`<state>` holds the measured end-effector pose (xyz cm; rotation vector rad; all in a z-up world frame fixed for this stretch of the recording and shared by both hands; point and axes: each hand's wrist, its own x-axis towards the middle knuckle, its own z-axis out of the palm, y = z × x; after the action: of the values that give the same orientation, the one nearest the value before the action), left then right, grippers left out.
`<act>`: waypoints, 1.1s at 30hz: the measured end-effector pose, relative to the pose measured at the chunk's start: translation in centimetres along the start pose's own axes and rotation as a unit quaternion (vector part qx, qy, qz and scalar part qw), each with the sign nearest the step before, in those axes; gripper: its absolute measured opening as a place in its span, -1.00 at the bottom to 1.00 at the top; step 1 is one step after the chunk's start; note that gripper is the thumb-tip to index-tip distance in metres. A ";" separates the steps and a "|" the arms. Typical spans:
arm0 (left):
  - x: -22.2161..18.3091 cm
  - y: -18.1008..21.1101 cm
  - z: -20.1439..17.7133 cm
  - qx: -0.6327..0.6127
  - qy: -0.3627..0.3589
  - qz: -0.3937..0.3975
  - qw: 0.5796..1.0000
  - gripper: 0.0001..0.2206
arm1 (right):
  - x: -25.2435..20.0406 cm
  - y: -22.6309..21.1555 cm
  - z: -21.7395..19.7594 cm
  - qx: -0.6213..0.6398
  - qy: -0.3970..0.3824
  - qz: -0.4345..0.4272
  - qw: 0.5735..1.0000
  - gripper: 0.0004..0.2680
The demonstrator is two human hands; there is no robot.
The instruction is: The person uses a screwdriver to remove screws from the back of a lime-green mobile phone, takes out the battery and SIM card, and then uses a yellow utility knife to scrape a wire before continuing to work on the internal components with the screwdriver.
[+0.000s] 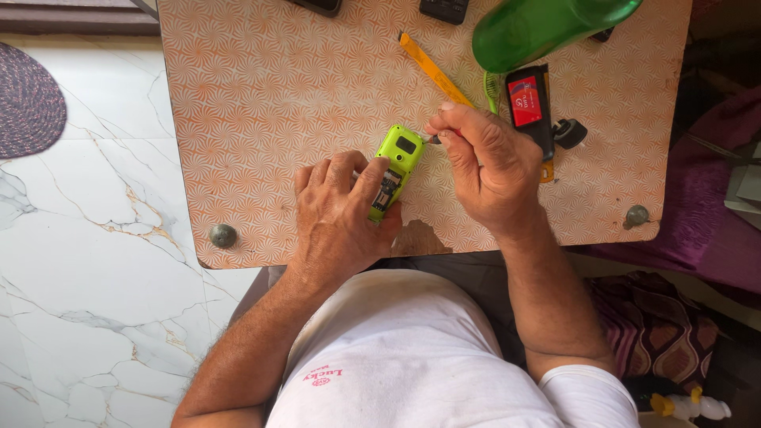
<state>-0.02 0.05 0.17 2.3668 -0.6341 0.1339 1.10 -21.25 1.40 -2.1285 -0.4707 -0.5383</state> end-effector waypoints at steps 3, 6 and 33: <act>0.0 -0.1 0.1 0.002 -0.007 -0.005 1.000 -0.53 | -0.1 0.2 0.2 -0.008 0.014 -0.007 1.000 -0.85; 0.0 0.0 0.1 0.003 -0.009 -0.003 1.000 -0.51 | -0.2 0.1 0.4 -0.014 0.027 -0.019 0.999 -0.84; -0.1 -0.1 0.8 0.019 -0.013 0.026 0.999 -0.40 | -4.7 1.7 -7.0 -0.074 0.149 0.064 0.984 -0.77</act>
<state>-0.13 -0.34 -0.48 2.3930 -0.7110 0.1395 -3.45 -28.60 1.51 -2.1522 -0.1285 -0.8229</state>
